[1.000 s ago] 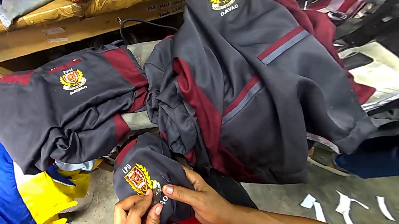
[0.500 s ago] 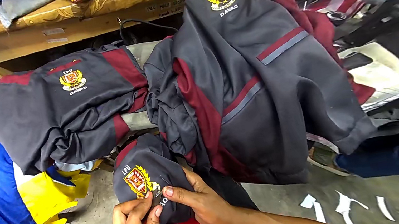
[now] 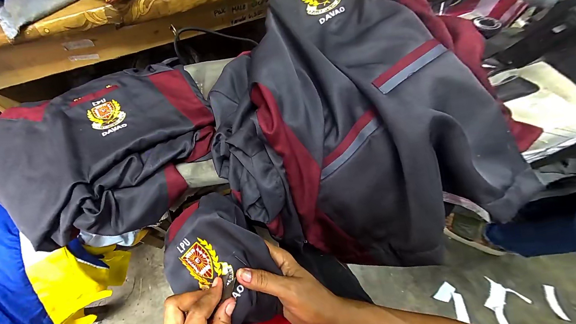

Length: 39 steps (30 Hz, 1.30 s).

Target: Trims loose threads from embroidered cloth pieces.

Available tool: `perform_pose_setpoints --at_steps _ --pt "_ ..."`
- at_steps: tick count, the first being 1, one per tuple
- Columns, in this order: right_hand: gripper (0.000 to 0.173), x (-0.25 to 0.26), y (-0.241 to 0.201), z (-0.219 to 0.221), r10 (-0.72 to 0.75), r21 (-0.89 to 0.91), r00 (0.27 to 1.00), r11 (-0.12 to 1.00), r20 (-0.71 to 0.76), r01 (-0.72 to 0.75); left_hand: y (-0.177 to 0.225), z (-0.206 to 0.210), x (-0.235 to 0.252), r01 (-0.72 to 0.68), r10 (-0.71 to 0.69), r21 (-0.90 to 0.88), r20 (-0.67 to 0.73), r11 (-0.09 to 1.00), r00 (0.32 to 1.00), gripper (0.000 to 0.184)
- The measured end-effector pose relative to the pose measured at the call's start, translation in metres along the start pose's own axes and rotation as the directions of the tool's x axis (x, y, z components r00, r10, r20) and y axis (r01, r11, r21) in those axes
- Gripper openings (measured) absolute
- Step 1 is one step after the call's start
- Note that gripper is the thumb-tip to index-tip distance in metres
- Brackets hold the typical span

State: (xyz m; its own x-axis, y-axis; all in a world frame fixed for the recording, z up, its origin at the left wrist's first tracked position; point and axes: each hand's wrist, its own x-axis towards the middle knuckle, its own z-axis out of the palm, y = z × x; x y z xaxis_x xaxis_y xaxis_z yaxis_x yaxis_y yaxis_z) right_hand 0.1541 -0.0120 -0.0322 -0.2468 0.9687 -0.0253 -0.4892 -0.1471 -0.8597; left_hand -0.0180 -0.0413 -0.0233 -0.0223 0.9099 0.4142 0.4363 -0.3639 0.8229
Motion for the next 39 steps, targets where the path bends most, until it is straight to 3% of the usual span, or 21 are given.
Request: perform_pose_setpoints --at_steps 31,39 --pt "0.036 0.002 0.0 0.0 -0.015 -0.022 1.0 1.0 0.018 0.015 0.002 -0.001 0.0 0.003 -0.003 0.031 0.01 1.0 1.0 0.018" --pt "0.035 0.002 0.0 0.001 -0.041 -0.034 0.999 0.999 0.031 0.042 -0.005 0.008 -0.002 0.0 -0.005 -0.072 -0.066 0.997 0.998 0.019"
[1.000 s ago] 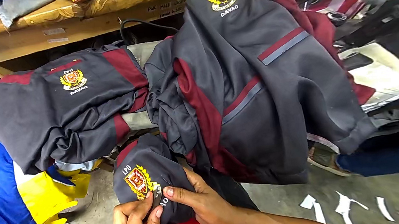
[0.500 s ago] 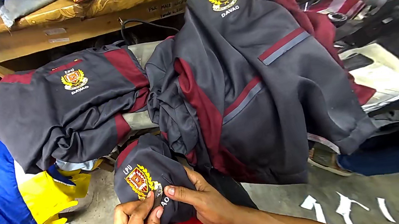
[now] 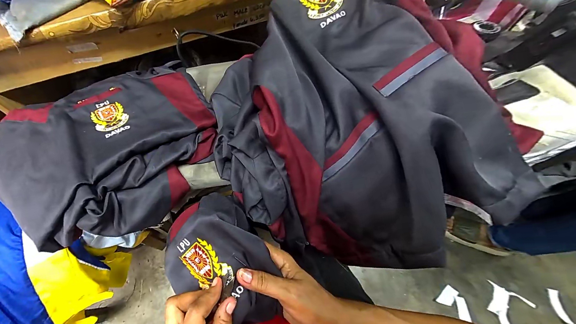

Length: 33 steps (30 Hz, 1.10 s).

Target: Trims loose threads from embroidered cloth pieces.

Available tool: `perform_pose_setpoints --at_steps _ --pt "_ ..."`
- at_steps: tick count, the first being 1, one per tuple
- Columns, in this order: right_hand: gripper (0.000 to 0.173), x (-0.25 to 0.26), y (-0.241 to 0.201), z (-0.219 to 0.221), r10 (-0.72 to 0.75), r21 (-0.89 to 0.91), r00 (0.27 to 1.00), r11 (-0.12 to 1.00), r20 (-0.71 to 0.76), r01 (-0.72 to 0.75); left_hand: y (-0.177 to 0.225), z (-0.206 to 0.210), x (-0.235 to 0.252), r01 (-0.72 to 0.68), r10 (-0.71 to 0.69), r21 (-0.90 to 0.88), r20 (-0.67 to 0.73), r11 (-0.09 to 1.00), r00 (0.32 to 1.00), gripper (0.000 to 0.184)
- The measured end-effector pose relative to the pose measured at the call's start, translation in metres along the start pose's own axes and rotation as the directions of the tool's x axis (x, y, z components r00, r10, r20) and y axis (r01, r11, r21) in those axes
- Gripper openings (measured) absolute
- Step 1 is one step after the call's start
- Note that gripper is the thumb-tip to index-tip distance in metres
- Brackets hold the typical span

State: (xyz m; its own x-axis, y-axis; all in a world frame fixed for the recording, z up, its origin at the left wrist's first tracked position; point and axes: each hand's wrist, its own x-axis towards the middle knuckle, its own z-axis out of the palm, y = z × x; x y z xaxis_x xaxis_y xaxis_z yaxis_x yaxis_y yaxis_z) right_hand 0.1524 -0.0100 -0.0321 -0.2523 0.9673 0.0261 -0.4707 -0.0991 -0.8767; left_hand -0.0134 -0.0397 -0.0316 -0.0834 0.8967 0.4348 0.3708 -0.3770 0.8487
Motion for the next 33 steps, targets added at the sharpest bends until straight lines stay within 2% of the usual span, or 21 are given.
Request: perform_pose_setpoints --at_steps 6,10,16,20,25,29,33 --pt "0.031 -0.0006 -0.001 0.0017 0.02 0.037 0.999 0.999 -0.03 -0.019 0.0023 -0.0004 0.0033 -0.094 0.094 0.092 0.007 0.991 0.996 0.015" --pt "0.03 -0.0007 0.0015 0.0002 -0.007 0.021 1.0 1.0 -0.015 0.007 0.0 0.0001 0.0021 0.006 -0.006 -0.055 -0.001 0.998 1.0 0.018" --pt "0.03 -0.001 0.0018 0.0006 -0.02 0.003 1.0 1.0 -0.013 0.02 0.0003 0.0036 0.0009 -0.037 0.037 -0.016 -0.029 0.999 0.999 0.017" --pt "0.03 -0.0016 0.0033 0.0004 -0.034 -0.016 0.999 0.999 -0.017 0.033 0.0019 0.0026 0.0016 0.053 -0.056 -0.098 -0.028 0.994 0.998 0.016" --pt "0.03 -0.0017 0.0042 0.0004 -0.045 -0.049 0.999 0.998 -0.016 0.044 0.0035 0.0038 0.0015 0.083 -0.087 -0.1 -0.041 0.992 0.995 0.014" --pt "0.03 -0.0024 0.0041 0.0006 -0.027 -0.032 0.999 0.999 -0.019 0.026 0.0036 0.004 0.0016 0.095 -0.099 -0.096 -0.042 0.991 0.994 0.013" --pt "0.027 -0.0022 0.0003 0.0024 0.073 0.082 0.996 0.994 -0.049 -0.069 0.0015 0.0012 0.0039 0.12 -0.124 -0.136 -0.022 0.983 0.992 0.015"
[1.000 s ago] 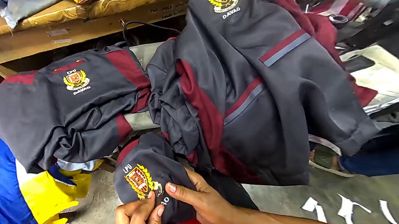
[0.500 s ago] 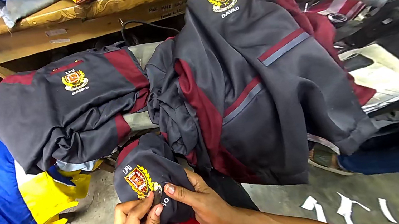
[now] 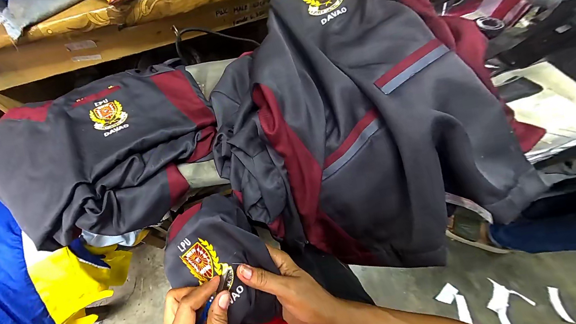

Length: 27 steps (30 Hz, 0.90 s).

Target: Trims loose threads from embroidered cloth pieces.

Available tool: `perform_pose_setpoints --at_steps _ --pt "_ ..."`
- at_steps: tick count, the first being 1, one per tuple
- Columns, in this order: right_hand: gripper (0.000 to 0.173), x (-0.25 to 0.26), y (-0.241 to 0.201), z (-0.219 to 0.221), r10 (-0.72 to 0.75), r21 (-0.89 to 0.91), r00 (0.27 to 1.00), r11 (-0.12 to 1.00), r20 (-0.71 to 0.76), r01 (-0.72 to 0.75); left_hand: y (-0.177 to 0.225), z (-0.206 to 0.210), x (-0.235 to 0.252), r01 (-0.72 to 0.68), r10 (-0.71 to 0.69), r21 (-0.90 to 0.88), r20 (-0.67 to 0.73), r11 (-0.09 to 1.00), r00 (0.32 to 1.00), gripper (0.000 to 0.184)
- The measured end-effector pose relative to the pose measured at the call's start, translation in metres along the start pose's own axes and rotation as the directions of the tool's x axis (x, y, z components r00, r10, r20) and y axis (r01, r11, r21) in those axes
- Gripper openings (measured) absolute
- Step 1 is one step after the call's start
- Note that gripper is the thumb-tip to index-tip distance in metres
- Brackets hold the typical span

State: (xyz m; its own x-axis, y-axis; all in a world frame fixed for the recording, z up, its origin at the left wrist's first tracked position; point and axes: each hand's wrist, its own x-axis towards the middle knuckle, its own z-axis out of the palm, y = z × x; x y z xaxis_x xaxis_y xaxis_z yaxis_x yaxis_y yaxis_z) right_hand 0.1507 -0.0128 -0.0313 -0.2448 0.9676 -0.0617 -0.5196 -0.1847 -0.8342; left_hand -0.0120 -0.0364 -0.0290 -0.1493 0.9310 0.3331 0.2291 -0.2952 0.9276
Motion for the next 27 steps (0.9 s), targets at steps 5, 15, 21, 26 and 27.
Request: perform_pose_setpoints --at_steps 5,15,21,26,27 --pt "0.027 0.001 -0.008 0.002 0.094 0.091 0.994 0.992 -0.054 -0.088 -0.002 -0.004 0.0 -0.066 0.065 0.068 0.018 0.995 0.998 0.028" --pt "0.027 0.0 -0.014 0.007 0.197 0.206 0.979 0.961 -0.047 -0.183 0.004 -0.003 -0.001 -0.234 0.224 0.286 0.068 0.929 0.972 0.02" --pt "0.027 -0.001 -0.015 0.008 0.2 0.221 0.978 0.958 -0.054 -0.183 -0.001 0.001 -0.001 -0.24 0.239 0.27 0.037 0.932 0.97 0.018" --pt "0.027 -0.002 -0.013 0.007 0.156 0.203 0.987 0.968 -0.041 -0.144 -0.004 0.002 0.0 -0.242 0.243 0.236 0.027 0.941 0.97 0.015" --pt "0.027 -0.001 -0.013 0.007 0.156 0.199 0.987 0.969 -0.042 -0.145 -0.004 0.002 0.0 -0.241 0.242 0.229 0.025 0.943 0.97 0.015"
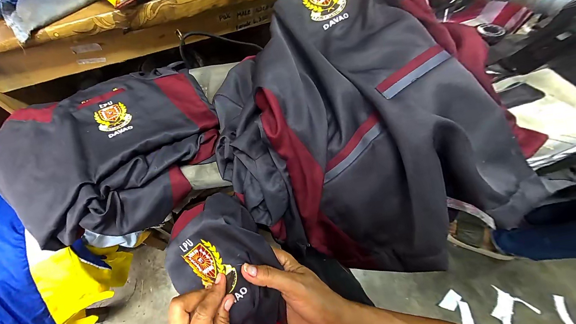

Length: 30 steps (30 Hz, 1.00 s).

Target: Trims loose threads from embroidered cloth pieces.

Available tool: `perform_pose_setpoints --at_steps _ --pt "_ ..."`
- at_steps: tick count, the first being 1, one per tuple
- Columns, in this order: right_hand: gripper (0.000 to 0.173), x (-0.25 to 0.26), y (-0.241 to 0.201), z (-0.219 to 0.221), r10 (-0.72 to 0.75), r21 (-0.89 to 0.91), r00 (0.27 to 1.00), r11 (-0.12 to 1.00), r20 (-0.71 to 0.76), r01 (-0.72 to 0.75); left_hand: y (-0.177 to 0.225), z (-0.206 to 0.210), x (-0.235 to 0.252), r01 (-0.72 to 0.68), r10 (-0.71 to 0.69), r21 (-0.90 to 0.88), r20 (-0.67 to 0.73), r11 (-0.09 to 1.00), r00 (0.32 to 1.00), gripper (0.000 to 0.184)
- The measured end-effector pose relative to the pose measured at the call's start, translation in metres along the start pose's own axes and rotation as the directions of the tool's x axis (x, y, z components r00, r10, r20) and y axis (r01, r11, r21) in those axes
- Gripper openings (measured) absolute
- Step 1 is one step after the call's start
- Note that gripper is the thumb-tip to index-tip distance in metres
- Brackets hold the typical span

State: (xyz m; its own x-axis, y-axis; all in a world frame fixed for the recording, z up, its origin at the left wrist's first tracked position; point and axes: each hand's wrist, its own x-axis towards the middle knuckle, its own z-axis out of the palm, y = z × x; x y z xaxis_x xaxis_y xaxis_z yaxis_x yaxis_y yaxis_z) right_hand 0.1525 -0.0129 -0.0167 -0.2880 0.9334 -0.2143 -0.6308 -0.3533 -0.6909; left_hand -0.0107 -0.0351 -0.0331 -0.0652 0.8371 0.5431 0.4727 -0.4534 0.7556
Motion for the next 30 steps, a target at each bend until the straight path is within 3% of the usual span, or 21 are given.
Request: perform_pose_setpoints --at_steps 30 --pt "0.019 0.004 -0.002 -0.001 0.049 -0.028 0.999 0.998 0.001 -0.049 0.0 -0.011 0.006 -0.013 0.011 0.034 0.058 0.999 0.998 0.012"
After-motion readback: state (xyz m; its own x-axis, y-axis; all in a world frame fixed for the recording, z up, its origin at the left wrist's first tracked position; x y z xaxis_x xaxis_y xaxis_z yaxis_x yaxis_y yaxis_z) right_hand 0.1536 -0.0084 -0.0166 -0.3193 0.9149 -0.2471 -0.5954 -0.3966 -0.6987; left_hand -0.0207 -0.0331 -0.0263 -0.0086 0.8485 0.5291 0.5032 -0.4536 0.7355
